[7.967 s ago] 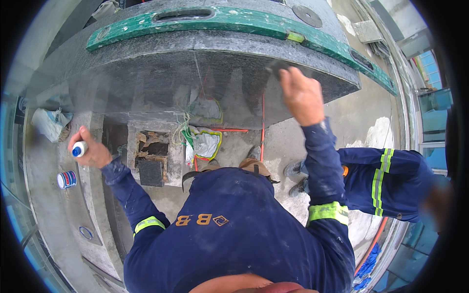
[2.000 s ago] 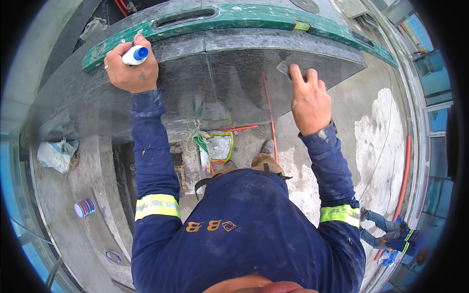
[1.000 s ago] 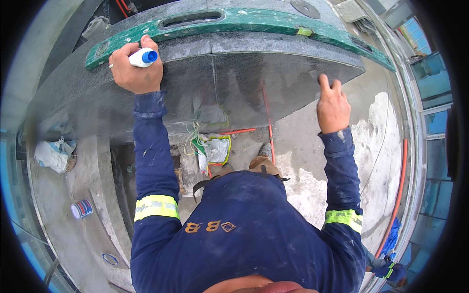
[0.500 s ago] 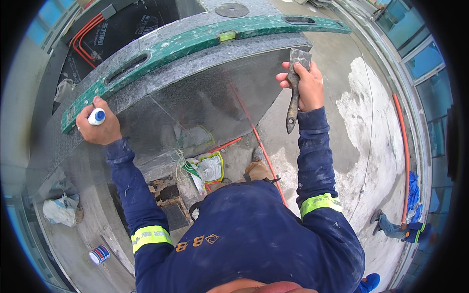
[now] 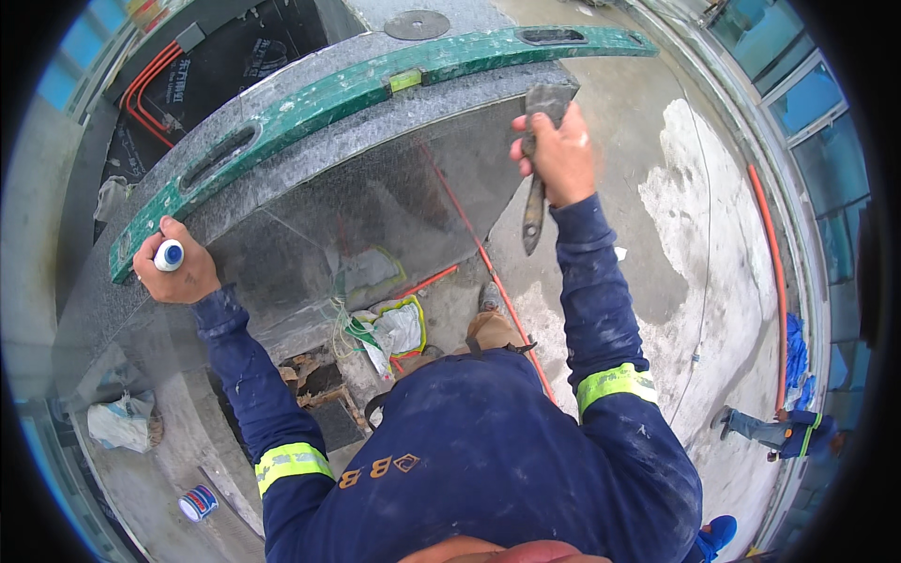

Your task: The person positions a large stone slab onto a curved structure, uses a marker and a scraper to adjust the edge, and then uses a power grinder to smooth the slab's surface. Other workers are visible in the background.

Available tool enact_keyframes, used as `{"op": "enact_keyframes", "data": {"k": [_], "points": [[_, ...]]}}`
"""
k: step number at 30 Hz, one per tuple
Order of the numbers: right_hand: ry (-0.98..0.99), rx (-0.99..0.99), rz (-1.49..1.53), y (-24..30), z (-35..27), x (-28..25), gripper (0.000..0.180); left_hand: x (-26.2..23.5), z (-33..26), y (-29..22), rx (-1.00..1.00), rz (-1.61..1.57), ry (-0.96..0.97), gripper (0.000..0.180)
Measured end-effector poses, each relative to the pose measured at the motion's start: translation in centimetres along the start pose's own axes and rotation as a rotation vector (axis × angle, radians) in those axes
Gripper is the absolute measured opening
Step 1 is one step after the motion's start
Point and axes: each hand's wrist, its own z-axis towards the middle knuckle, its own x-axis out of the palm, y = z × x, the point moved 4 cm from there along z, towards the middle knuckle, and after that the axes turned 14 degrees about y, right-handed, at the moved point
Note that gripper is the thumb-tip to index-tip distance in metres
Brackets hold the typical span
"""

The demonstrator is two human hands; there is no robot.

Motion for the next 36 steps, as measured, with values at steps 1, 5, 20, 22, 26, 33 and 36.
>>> {"op": "enact_keyframes", "data": {"k": [1,5,20,22,26,33,36], "points": [[0.086,0.009,0.010,0.2,-1.0,2.0,0.014,-0.1,0.0,0.0,0.008,0.007,0.001,0.024],[0.090,-0.005,-0.189,1.0,-1.7,2.5,0.010,-0.3,-0.1,-0.1,-0.015,0.007,0.004,0.024],[0.173,-0.897,-1.387,3.8,-3.5,5.3,0.038,-0.1,-0.1,0.3,-0.021,-0.020,0.025,0.022],[0.182,-0.915,-1.391,3.8,-3.3,5.5,0.039,-0.1,-0.1,0.3,-0.033,-0.019,0.024,0.022],[0.152,-0.853,-1.482,4.3,-3.1,4.5,0.039,-0.1,-0.3,0.8,-0.037,-0.037,0.025,0.022],[0.079,-0.776,-1.553,4.8,-3.1,1.9,0.038,0.0,-0.2,0.2,-0.046,-0.045,0.017,0.023],[0.112,-0.818,-1.483,4.4,-2.8,2.9,0.039,0.0,-0.3,0.4,-0.043,-0.024,0.024,0.023]]}}
